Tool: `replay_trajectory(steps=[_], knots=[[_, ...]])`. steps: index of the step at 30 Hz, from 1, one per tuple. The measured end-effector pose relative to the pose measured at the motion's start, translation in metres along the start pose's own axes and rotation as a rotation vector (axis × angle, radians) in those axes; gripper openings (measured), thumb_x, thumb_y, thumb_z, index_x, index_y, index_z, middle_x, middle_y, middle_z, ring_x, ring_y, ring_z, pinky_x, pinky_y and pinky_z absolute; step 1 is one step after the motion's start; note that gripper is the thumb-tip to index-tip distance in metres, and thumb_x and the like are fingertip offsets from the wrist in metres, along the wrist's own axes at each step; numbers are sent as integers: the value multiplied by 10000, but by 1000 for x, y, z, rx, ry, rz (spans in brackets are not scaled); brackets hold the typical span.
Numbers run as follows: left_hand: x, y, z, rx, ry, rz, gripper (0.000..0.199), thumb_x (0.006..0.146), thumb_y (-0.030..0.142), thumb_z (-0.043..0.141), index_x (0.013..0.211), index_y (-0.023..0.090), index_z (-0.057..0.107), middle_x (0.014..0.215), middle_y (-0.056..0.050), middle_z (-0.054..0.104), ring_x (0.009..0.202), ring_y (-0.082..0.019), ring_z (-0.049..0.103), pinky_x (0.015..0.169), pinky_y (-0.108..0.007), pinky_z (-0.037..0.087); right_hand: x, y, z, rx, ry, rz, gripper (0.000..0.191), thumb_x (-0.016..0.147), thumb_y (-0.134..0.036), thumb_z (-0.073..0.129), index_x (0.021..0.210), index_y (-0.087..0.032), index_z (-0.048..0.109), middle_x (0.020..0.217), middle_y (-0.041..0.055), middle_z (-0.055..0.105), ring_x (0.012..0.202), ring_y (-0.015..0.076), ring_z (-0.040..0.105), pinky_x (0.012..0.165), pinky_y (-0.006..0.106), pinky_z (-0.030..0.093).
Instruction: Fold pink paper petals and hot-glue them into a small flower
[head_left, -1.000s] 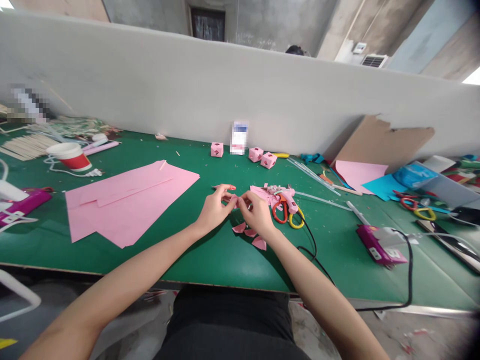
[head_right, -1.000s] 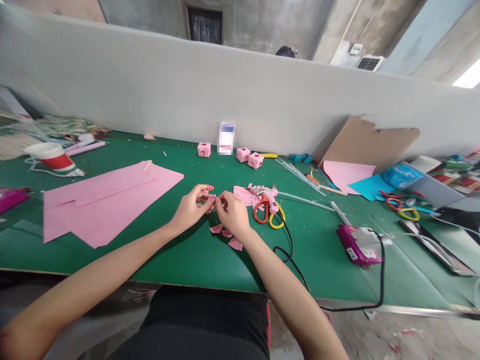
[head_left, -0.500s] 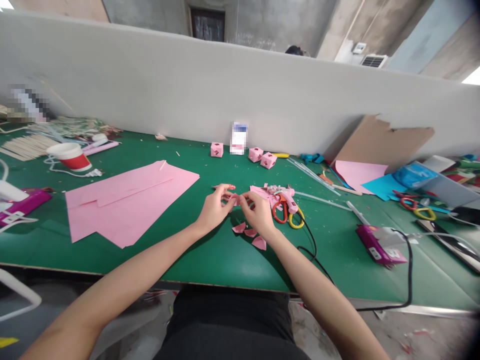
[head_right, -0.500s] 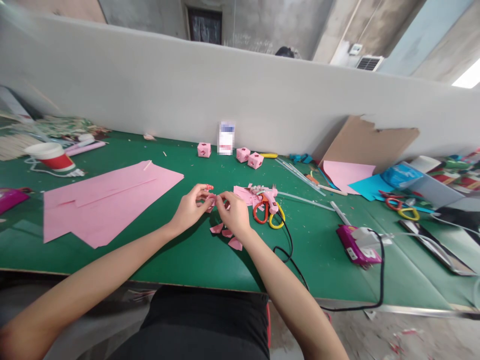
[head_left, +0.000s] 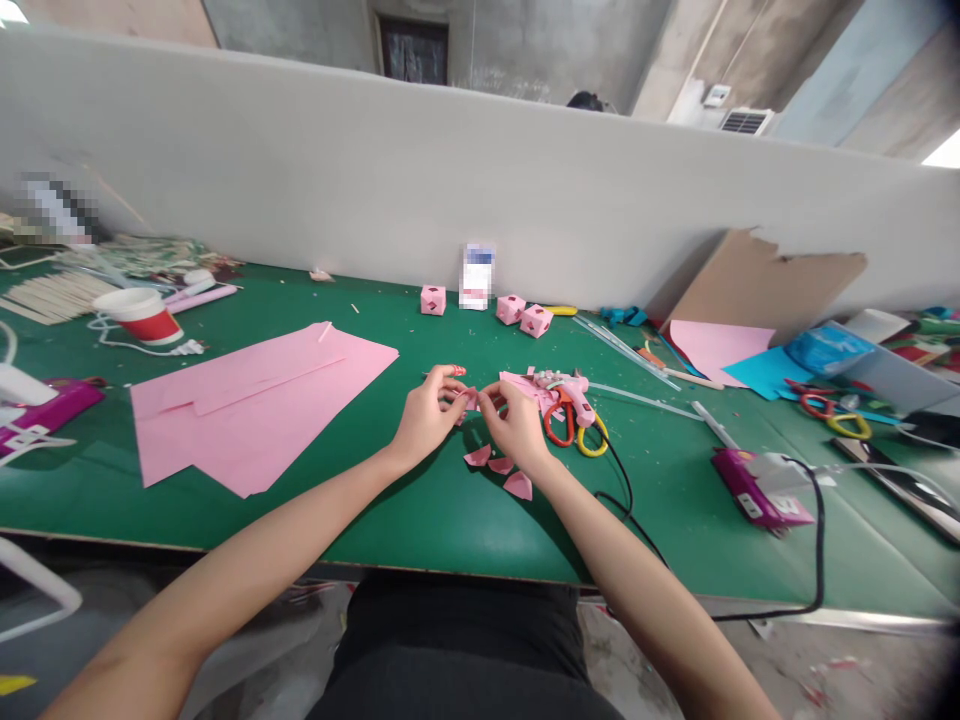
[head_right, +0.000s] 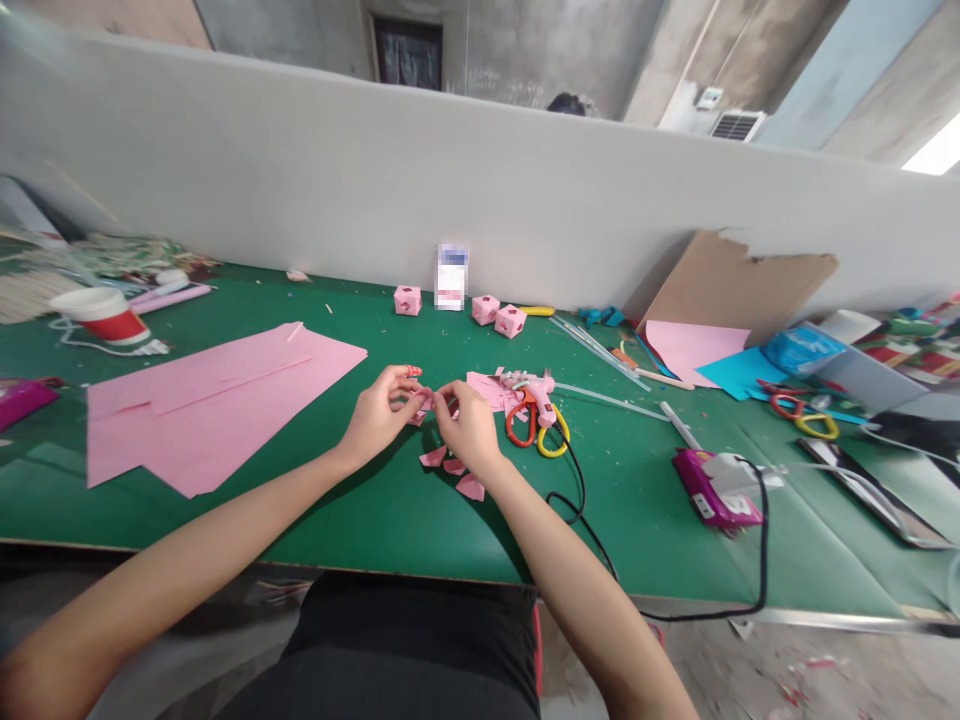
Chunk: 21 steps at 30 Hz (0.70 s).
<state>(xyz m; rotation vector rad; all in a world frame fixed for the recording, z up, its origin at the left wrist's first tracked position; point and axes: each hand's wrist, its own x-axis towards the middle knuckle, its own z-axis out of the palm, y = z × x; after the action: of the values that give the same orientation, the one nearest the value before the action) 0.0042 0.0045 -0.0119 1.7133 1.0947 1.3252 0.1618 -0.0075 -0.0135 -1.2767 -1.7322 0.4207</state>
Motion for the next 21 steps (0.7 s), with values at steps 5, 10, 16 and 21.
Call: replay_trajectory(steps=[5,10,16,21], knots=[[0,0,0,-2,1,-27,344,829,312,684,1106,182,527,884,-37,665,730,-145,694,584,-221,582,1,-1,0,11,-31,37,185,906,-325,506,797,-206,595,735,19,667,647,160,614,578,257,448],[0,1,1,-25,-10,-43,348,830,351,681,1085,179,518,837,-26,667,664,-144,688,569,-238,579,0,0,1,2,-32,23,176,909,-308,489,801,-202,578,746,24,661,653,162,603,585,263,444],[2,-2,-1,-25,8,-44,338,820,370,693,1055,188,532,838,-27,673,669,-145,691,553,-232,578,1,-1,1,16,-44,33,177,907,-329,522,833,-198,614,777,21,687,680,154,625,606,257,460],[1,-3,0,-32,-33,-49,325,828,352,681,1063,179,537,826,-30,667,692,-152,691,582,-253,589,1,0,-1,33,-53,52,160,874,-322,554,784,-198,598,743,13,680,662,149,623,593,251,463]])
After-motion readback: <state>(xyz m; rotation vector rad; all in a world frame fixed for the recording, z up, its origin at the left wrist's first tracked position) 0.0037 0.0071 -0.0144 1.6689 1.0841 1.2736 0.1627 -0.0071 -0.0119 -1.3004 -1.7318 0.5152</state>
